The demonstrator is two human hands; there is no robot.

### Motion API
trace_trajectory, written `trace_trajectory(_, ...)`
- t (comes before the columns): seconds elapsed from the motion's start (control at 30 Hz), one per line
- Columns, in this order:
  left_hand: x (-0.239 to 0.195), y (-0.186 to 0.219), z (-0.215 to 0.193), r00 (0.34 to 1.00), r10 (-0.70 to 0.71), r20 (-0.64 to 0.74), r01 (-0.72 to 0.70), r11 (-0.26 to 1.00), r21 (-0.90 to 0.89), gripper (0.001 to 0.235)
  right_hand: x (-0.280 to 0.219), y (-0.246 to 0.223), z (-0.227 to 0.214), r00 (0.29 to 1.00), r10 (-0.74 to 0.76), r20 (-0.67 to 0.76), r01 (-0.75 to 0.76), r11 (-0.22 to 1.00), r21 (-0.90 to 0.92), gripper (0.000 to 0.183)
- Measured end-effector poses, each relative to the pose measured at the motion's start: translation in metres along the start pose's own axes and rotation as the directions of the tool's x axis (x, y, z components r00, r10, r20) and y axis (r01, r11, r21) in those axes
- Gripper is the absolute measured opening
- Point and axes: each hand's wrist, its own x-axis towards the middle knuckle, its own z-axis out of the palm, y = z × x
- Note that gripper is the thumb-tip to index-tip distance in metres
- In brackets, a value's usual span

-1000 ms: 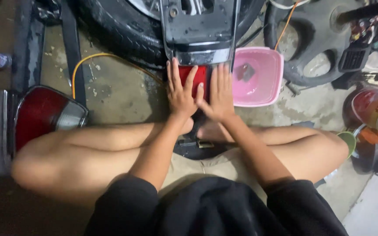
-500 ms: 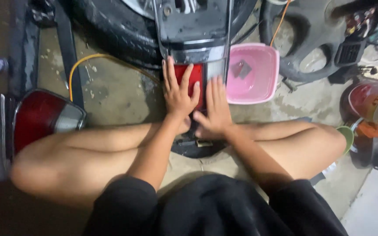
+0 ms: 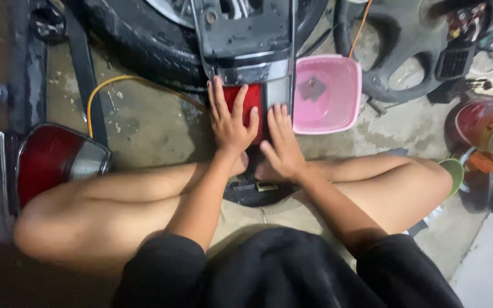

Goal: Sanding and scraping a car tail light lens to restore its surface finish.

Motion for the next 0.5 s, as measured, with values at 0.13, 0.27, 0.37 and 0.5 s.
trace_trajectory(0.13, 0.001, 0.0, 0.002, 1.0, -0.004, -0.001, 0.004, 0.998, -0.055, 0.066, 0.021, -0.023, -0.011, 0.99, 0.082, -0.11, -0.063, 0.984, 0.169, 0.06)
trace_trajectory(0.27, 0.0, 0.006, 0.0, 0.999, -0.023, 0.045, 0.026, 0.998, -0.049, 0.088, 0.029, -0.022, -0.026, 0.878, 0.312, -0.364, -0.125, 0.883, 0.453, 0.027)
trace_trajectory(0.37, -0.003, 0.005, 0.001, 0.996, -0.049, 0.079, 0.051, 0.998, -0.026, 0.097, 0.058, -0.011, -0.052, 0.772, 0.471, -0.427, -0.154, 0.79, 0.594, 0.014)
trace_trajectory(0.5, -0.007, 0.007, -0.005, 0.982, -0.087, 0.17, 0.079, 0.995, 0.058, 0.109, 0.109, 0.021, -0.087, 0.821, 0.242, -0.517, -0.062, 0.938, 0.34, 0.029)
